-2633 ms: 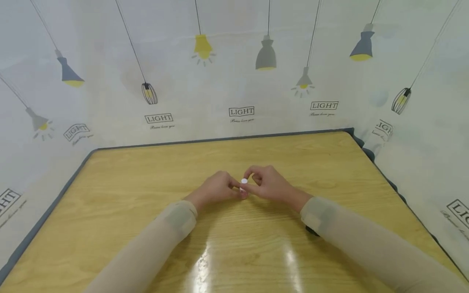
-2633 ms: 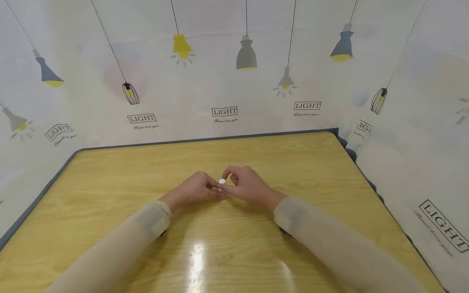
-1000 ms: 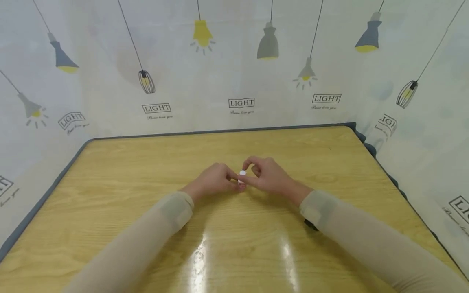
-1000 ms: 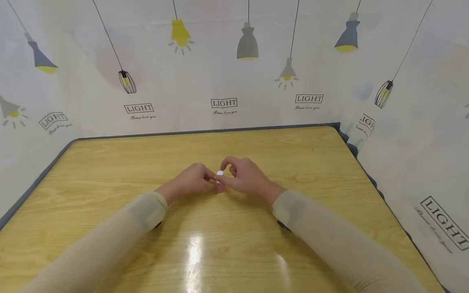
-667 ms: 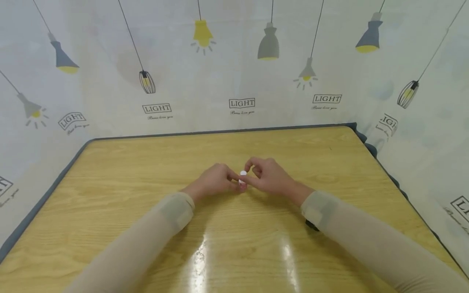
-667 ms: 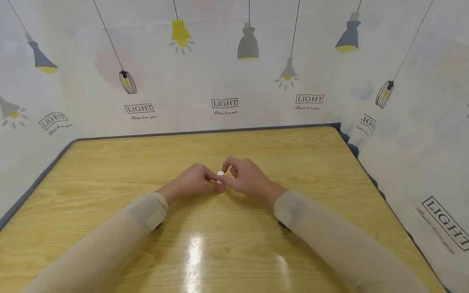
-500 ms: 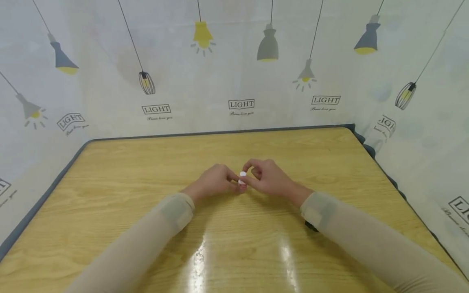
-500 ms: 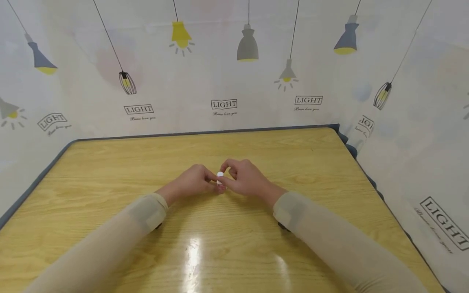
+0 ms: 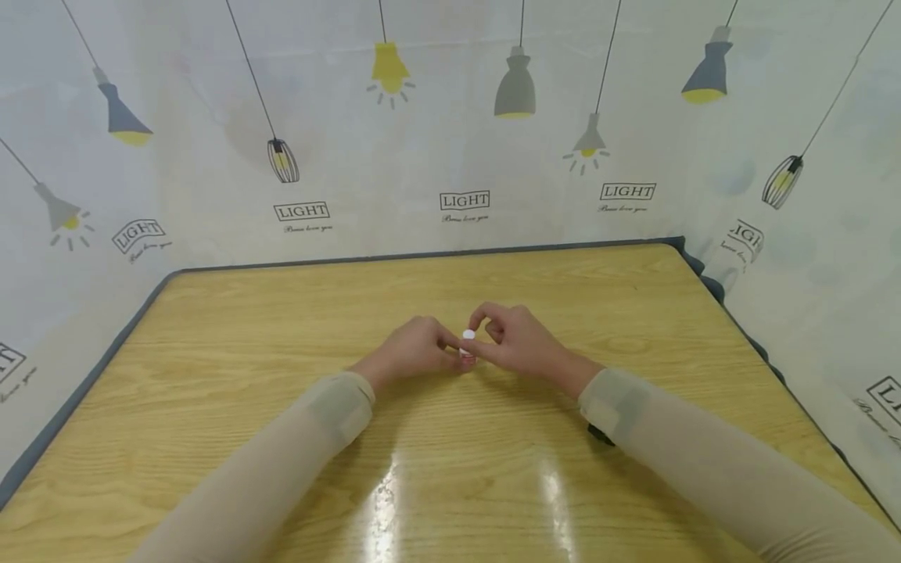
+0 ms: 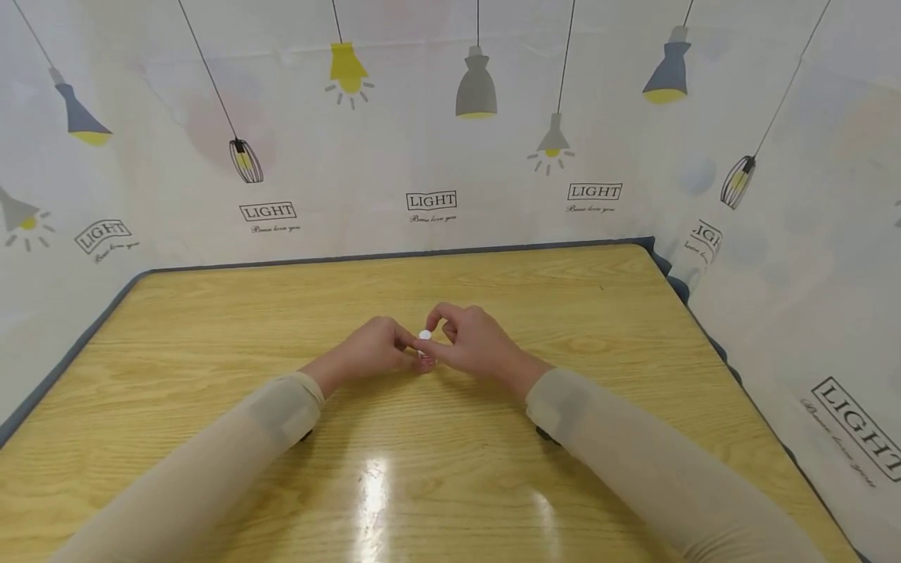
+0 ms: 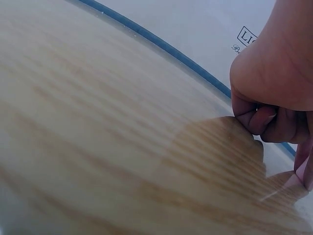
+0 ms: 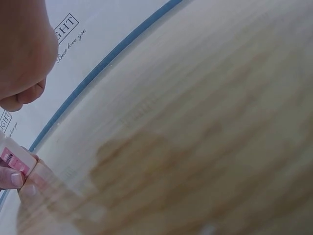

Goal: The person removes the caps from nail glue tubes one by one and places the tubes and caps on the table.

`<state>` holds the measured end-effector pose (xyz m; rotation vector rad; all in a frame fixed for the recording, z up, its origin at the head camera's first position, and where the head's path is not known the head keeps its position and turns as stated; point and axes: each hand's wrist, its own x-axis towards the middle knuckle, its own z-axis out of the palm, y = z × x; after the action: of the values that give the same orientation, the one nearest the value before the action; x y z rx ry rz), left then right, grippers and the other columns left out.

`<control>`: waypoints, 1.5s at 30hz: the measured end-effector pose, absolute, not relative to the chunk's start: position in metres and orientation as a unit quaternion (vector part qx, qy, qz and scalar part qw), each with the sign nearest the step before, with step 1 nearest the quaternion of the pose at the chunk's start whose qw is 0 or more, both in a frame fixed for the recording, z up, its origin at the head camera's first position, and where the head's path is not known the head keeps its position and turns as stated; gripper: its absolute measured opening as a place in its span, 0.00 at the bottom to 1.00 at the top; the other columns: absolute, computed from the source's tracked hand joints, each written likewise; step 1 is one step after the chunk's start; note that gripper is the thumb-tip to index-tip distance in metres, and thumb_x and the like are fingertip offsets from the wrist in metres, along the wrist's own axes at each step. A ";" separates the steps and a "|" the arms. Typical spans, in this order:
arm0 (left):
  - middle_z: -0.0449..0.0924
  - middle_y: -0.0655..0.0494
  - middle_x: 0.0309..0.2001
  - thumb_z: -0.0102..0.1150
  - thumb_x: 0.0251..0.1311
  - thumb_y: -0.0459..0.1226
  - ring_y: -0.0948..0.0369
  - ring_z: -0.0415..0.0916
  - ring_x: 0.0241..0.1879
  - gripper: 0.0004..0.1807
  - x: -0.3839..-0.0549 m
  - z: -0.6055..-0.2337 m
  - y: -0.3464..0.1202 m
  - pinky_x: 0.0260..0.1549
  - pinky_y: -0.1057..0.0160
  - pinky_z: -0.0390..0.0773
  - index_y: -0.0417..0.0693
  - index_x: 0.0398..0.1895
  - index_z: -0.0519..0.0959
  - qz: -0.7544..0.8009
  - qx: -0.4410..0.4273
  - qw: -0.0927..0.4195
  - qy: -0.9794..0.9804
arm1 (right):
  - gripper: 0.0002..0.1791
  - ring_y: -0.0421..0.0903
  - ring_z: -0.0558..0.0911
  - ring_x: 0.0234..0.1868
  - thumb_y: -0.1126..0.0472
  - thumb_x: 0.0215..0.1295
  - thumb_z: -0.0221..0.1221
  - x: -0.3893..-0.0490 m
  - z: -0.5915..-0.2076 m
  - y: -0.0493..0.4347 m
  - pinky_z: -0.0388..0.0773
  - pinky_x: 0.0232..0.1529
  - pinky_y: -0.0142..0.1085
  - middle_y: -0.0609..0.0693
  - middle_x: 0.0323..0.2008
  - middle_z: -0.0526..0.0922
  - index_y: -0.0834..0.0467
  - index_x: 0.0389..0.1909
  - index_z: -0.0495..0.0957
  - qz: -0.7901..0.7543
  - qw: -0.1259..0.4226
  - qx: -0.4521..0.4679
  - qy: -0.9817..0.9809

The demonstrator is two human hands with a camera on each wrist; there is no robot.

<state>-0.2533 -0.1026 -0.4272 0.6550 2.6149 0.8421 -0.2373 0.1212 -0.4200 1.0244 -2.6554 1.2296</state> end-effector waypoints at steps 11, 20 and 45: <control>0.79 0.65 0.22 0.75 0.63 0.55 0.66 0.60 0.24 0.15 -0.252 -0.425 -0.102 0.35 0.63 0.70 0.65 0.49 0.93 0.300 0.233 0.154 0.912 | 0.08 0.33 0.54 0.16 0.57 0.73 0.68 -0.239 -0.419 0.123 0.57 0.23 0.30 0.38 0.13 0.56 0.56 0.43 0.81 0.399 0.030 0.351 -0.846; 0.79 0.67 0.21 0.76 0.62 0.53 0.66 0.60 0.24 0.12 -0.251 -0.424 -0.102 0.32 0.64 0.67 0.65 0.46 0.93 0.306 0.226 0.156 0.912 | 0.05 0.31 0.53 0.16 0.59 0.73 0.67 -0.240 -0.423 0.124 0.56 0.23 0.29 0.37 0.14 0.56 0.56 0.43 0.82 0.402 0.041 0.368 -0.838; 0.65 0.66 0.16 0.77 0.61 0.52 0.65 0.54 0.22 0.10 -0.250 -0.421 -0.102 0.27 0.63 0.61 0.65 0.43 0.94 0.319 0.206 0.179 0.908 | 0.18 0.36 0.54 0.16 0.48 0.71 0.70 -0.237 -0.419 0.121 0.55 0.22 0.30 0.39 0.14 0.57 0.54 0.49 0.76 0.383 -0.004 0.301 -0.873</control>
<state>-0.2504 -0.1019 -0.4210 0.5827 2.5667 0.9006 -0.2370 0.1213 -0.4186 0.9490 -2.7489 1.2070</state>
